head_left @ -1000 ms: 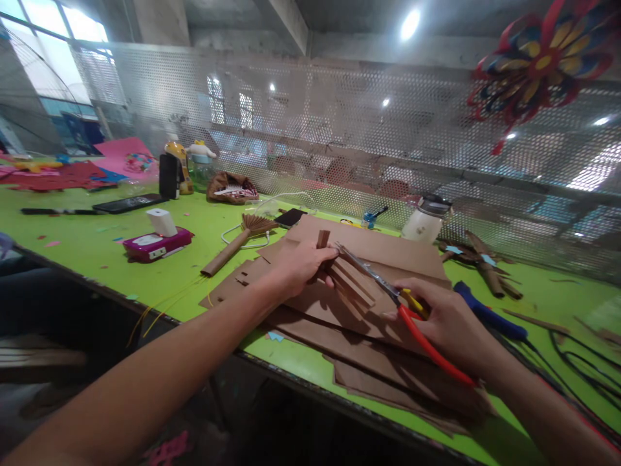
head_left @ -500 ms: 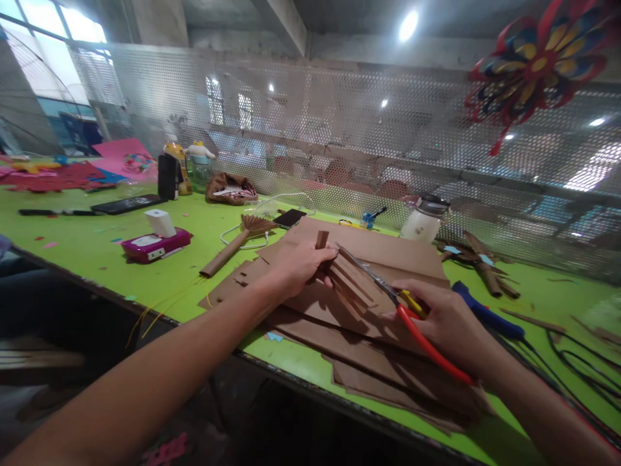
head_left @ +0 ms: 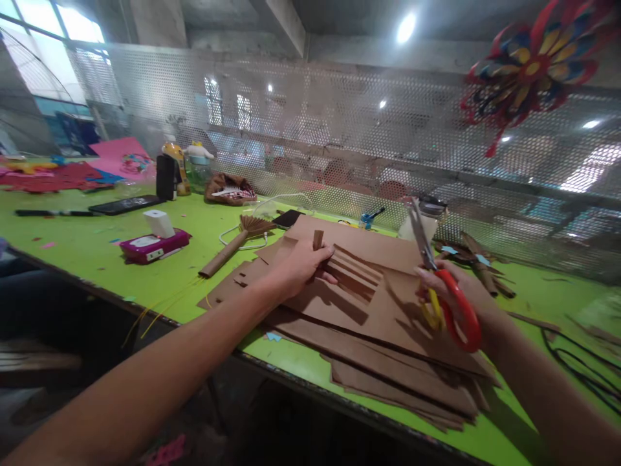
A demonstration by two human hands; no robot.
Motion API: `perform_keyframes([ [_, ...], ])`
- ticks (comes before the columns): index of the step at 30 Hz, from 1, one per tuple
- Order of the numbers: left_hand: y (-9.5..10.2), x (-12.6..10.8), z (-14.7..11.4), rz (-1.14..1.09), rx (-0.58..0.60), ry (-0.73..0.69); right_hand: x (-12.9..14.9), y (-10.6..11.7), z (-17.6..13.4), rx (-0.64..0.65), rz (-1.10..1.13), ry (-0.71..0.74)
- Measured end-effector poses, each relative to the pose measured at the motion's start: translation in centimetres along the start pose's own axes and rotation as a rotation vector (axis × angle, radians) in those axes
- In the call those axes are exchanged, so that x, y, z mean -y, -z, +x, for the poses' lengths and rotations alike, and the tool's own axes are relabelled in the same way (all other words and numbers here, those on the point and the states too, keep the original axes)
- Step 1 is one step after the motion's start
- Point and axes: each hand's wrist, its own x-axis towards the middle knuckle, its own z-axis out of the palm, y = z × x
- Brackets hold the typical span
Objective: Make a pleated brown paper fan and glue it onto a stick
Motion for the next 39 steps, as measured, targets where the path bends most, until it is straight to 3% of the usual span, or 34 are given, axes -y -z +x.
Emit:
perform_keyframes([
  [3, 0.1, 0.4, 0.5, -0.107, -0.027, -0.009, 0.6, -0.2, -0.1, 0.077, 0.397, -0.134],
  [6, 0.1, 0.5, 0.7, -0.241, -0.059, -0.026, 1.3, -0.8, -0.8, 0.199, 0.580, -0.203],
  [8, -0.1, 0.5, 0.7, -0.295, -0.073, -0.011, 1.4, -1.4, -1.2, 0.220, 0.569, -0.201],
  [11, -0.5, 0.5, 0.4, -0.335, -0.072, 0.013, 1.4, -2.4, -1.6, 0.118, 0.493, -0.100],
  [15, -1.1, 0.6, 0.1, -0.368, 0.002, 0.009, 1.9, -3.6, -1.7, 0.103, 0.516, 0.015],
  [20, -1.7, 0.6, -0.3, -0.358, 0.076, 0.049, 2.7, -3.9, -1.5, 0.031, 0.265, 0.077],
  [25, -1.2, 0.4, -0.7, -0.144, 0.233, 0.194, 2.5, -3.3, -0.6, 0.072, 0.298, 0.087],
  [28, -0.9, 0.5, -0.6, 0.034, 0.270, 0.204, 2.4, -3.0, -0.2, 0.110, 0.349, 0.099],
  [33, -0.9, 0.8, -0.6, 0.135, 0.233, 0.132, 2.2, -3.7, 0.0, 0.126, 0.394, 0.110],
  [39, -1.0, 0.7, -0.5, 0.009, 0.109, 0.170, 1.3, -4.5, -0.1, 0.104, 0.473, 0.060],
])
